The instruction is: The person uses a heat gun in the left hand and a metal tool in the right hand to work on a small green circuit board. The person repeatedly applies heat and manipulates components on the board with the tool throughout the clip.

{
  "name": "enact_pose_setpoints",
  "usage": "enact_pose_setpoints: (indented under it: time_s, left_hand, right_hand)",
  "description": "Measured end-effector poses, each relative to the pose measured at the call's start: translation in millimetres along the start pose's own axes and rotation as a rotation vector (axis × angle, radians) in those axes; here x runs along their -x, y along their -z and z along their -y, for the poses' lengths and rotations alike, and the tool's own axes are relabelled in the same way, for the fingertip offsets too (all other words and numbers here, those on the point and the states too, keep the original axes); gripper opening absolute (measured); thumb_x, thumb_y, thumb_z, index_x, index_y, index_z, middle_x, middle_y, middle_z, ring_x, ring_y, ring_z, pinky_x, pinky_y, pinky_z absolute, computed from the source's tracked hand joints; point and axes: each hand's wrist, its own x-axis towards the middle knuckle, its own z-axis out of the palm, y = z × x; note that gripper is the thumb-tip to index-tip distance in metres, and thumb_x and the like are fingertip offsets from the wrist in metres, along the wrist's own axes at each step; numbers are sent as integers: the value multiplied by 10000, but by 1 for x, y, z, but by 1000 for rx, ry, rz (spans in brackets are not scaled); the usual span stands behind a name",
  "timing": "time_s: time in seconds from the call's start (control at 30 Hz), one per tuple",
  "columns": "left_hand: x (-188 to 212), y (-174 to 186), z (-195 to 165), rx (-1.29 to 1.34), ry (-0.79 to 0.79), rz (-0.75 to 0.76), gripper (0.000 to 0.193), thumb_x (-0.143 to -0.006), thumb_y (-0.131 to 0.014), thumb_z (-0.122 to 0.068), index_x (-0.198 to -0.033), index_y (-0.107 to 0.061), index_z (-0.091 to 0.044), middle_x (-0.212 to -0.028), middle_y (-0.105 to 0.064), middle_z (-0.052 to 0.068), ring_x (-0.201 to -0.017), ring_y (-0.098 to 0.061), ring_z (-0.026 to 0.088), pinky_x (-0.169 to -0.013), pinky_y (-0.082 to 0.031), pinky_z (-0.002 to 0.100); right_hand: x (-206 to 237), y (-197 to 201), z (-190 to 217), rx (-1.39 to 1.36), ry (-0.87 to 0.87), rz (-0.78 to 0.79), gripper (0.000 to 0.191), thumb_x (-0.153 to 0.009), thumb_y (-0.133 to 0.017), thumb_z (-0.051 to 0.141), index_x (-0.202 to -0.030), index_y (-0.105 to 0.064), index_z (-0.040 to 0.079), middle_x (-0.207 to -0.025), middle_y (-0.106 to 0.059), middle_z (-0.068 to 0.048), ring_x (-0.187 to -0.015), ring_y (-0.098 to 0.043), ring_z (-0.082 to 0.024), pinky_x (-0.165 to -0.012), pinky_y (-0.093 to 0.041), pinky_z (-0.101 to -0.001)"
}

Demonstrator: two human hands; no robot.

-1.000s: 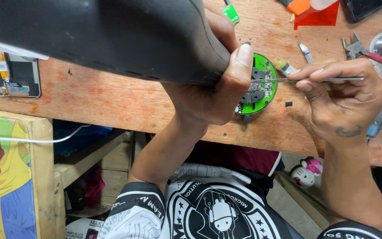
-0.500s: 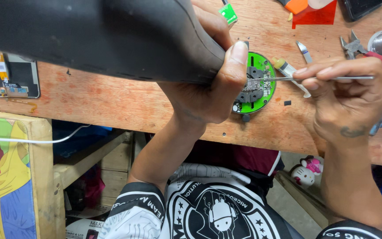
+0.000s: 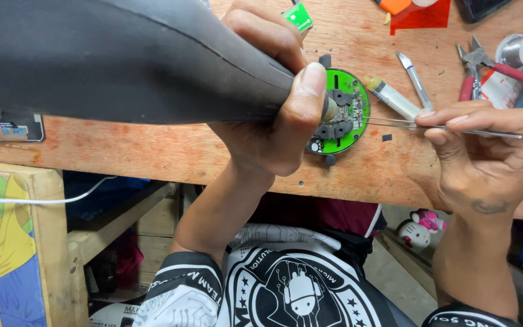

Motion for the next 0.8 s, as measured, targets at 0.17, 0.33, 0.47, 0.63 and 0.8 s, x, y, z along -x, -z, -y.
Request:
enact_pose_setpoints:
  time_s: [0.17,0.33,0.47,0.63,0.8]
  left_hand:
    - [-1,2,-1,-40,-35,1,116,-880,-640,65,-910,-546,3,-852,-580,85,-794,-536,169,-713,-398,279]
    - [-2,0,3,-48,-36,-27,124,-848,-638,87,-880,-549,6,-839,-591,82,-741,-535,158,-699,-413,271]
    - [-2,1,3,-48,-38,-27,137,-857,-645,99,-889,-550,5,-848,-592,86,-735,-530,149,-691,-405,260]
    - [-2,3,2,-52,-48,-13,141,-895,-648,101,-930,-545,11,-843,-586,84,-755,-520,156,-720,-400,263]
    - [-1,3,-1,-64,27,-15,143,-875,-643,84,-919,-528,12,-837,-581,63,-716,-524,136,-692,-395,258]
  right_hand:
    - [-3,-2,9,-4,5,-43,265,-1173,-737,-49,-1186,-476,-4,-1093,-715,-236,-918,-689,-203,-848,-578,-255]
    - [-16,-15,8,-29,-4,-95,267,-1117,-742,-38,-1167,-483,2,-1058,-727,-233,-870,-701,-190,-765,-568,-223]
    - [-32,-27,9,-42,33,21,273,-1094,-749,-39,-1147,-485,5,-1059,-718,-209,-981,-752,-199,-841,-622,-229]
    - [-36,-30,11,-47,-22,74,275,-1072,-755,-64,-1138,-493,-14,-1086,-712,-204,-1045,-751,-208,-887,-633,-242]
    - [-38,-29,5,-84,-26,71,271,-1056,-747,-72,-1134,-494,-11,-1081,-704,-190,-1046,-752,-204,-893,-641,-249]
